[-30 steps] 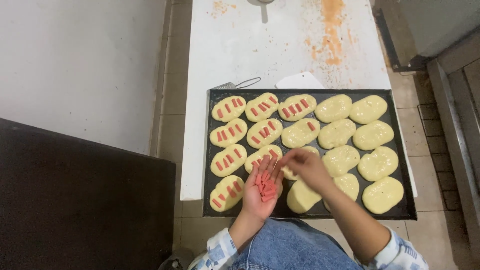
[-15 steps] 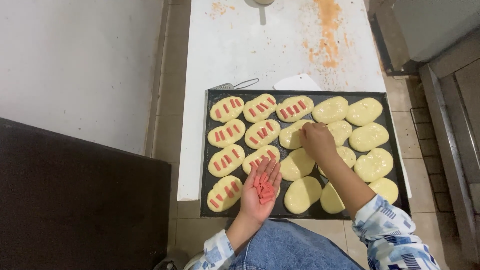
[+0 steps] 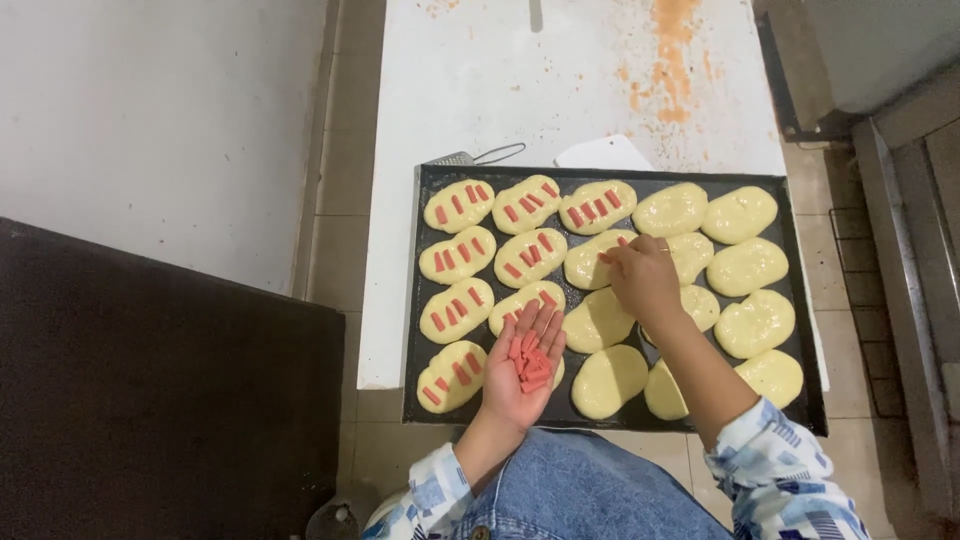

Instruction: The person places small pink sausage pieces onto rows of oval dough buns arranged on a baking tray. They repeatedly pick up pieces from a cutting board and arrange them in parallel lines on each bun.

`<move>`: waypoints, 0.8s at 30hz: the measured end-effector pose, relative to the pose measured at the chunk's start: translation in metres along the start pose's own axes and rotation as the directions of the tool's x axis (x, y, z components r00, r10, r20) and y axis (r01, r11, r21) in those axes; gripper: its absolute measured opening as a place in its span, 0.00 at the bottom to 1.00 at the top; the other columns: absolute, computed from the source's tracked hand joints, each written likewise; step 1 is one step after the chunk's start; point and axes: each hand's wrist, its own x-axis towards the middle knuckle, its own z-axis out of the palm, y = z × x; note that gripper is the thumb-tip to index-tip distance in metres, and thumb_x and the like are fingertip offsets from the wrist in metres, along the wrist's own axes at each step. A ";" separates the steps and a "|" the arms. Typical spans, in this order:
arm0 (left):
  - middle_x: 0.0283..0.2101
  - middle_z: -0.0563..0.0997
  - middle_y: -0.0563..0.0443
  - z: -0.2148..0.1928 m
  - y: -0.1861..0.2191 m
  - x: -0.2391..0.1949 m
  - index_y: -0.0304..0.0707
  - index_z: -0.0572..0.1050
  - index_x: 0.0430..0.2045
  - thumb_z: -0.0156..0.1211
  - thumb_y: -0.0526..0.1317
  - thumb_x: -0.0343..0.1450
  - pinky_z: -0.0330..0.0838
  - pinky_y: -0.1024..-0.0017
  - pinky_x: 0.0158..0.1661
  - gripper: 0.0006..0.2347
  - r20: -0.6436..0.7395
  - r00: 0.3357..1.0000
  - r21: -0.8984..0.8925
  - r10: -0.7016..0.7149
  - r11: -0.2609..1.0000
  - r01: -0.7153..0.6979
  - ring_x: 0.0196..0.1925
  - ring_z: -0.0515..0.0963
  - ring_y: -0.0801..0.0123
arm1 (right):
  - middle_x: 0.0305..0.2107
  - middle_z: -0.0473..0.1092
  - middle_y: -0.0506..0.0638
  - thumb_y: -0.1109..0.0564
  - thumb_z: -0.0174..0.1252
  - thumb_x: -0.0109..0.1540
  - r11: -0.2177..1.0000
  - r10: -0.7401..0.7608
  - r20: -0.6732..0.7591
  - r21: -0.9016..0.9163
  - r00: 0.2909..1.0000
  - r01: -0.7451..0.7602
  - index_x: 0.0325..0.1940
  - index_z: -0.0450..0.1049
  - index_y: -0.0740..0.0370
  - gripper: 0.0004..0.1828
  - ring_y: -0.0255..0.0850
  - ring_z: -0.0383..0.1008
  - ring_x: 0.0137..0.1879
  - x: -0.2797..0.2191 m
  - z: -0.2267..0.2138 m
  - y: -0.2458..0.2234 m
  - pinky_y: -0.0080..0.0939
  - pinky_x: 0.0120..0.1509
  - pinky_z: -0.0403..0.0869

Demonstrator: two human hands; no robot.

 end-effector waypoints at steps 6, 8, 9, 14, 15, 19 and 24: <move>0.67 0.72 0.49 -0.002 -0.001 0.004 0.44 0.70 0.62 0.46 0.52 0.76 0.63 0.67 0.67 0.21 0.003 1.000 -0.005 -0.008 1.000 0.008 0.70 0.68 0.62 | 0.37 0.74 0.55 0.54 0.65 0.63 1.000 0.006 -0.023 -0.026 1.000 -0.007 0.44 0.84 0.58 0.09 0.50 0.75 0.51 0.007 0.013 0.000 0.40 0.51 0.76; 0.66 0.72 0.49 -0.001 -0.002 0.002 0.44 0.71 0.61 0.46 0.52 0.76 0.63 0.67 0.67 0.21 -0.004 1.000 -0.004 -0.013 1.000 0.012 0.70 0.68 0.61 | 0.36 0.74 0.56 0.54 0.66 0.61 0.999 -0.001 -0.030 -0.052 1.000 0.000 0.42 0.84 0.58 0.09 0.50 0.75 0.50 0.007 0.014 0.003 0.41 0.52 0.76; 0.66 0.72 0.49 0.000 -0.001 0.002 0.44 0.71 0.61 0.47 0.52 0.76 0.63 0.66 0.67 0.21 -0.009 1.000 -0.006 -0.013 1.000 0.013 0.70 0.68 0.61 | 0.36 0.74 0.56 0.54 0.67 0.60 0.997 -0.015 -0.035 -0.078 0.999 0.012 0.40 0.84 0.59 0.08 0.51 0.75 0.50 0.009 0.015 0.004 0.42 0.53 0.76; 0.66 0.72 0.49 0.003 0.001 0.000 0.43 0.71 0.61 0.47 0.51 0.76 0.64 0.67 0.67 0.21 -0.007 1.000 -0.015 -0.004 1.000 0.003 0.69 0.68 0.61 | 0.37 0.74 0.56 0.53 0.66 0.60 0.996 0.024 -0.040 -0.082 0.999 -0.027 0.40 0.83 0.59 0.09 0.51 0.75 0.49 0.008 0.019 0.008 0.42 0.53 0.75; 0.66 0.72 0.49 0.003 0.001 0.000 0.44 0.71 0.61 0.47 0.51 0.76 0.64 0.67 0.66 0.21 -0.006 1.000 -0.016 -0.003 1.000 0.003 0.69 0.69 0.62 | 0.36 0.74 0.56 0.52 0.66 0.61 0.996 0.053 -0.035 -0.070 0.998 -0.055 0.39 0.83 0.60 0.09 0.51 0.75 0.49 0.008 0.021 0.009 0.43 0.53 0.75; 0.66 0.72 0.49 0.001 0.001 0.001 0.43 0.71 0.61 0.46 0.51 0.76 0.64 0.67 0.66 0.21 -0.004 1.000 -0.019 -0.002 1.000 0.002 0.69 0.68 0.61 | 0.37 0.73 0.58 0.51 0.66 0.60 0.996 0.030 -0.097 -0.080 0.995 -0.038 0.39 0.82 0.61 0.11 0.55 0.74 0.49 0.005 0.020 0.009 0.47 0.52 0.74; 0.66 0.72 0.49 -0.001 0.001 0.004 0.43 0.71 0.61 0.47 0.51 0.76 0.65 0.67 0.66 0.21 -0.009 1.000 -0.021 -0.003 1.000 0.002 0.69 0.69 0.61 | 0.37 0.73 0.57 0.50 0.65 0.62 0.993 0.112 -0.020 -0.028 0.993 -0.113 0.40 0.82 0.61 0.12 0.51 0.74 0.49 0.006 0.002 -0.009 0.44 0.52 0.74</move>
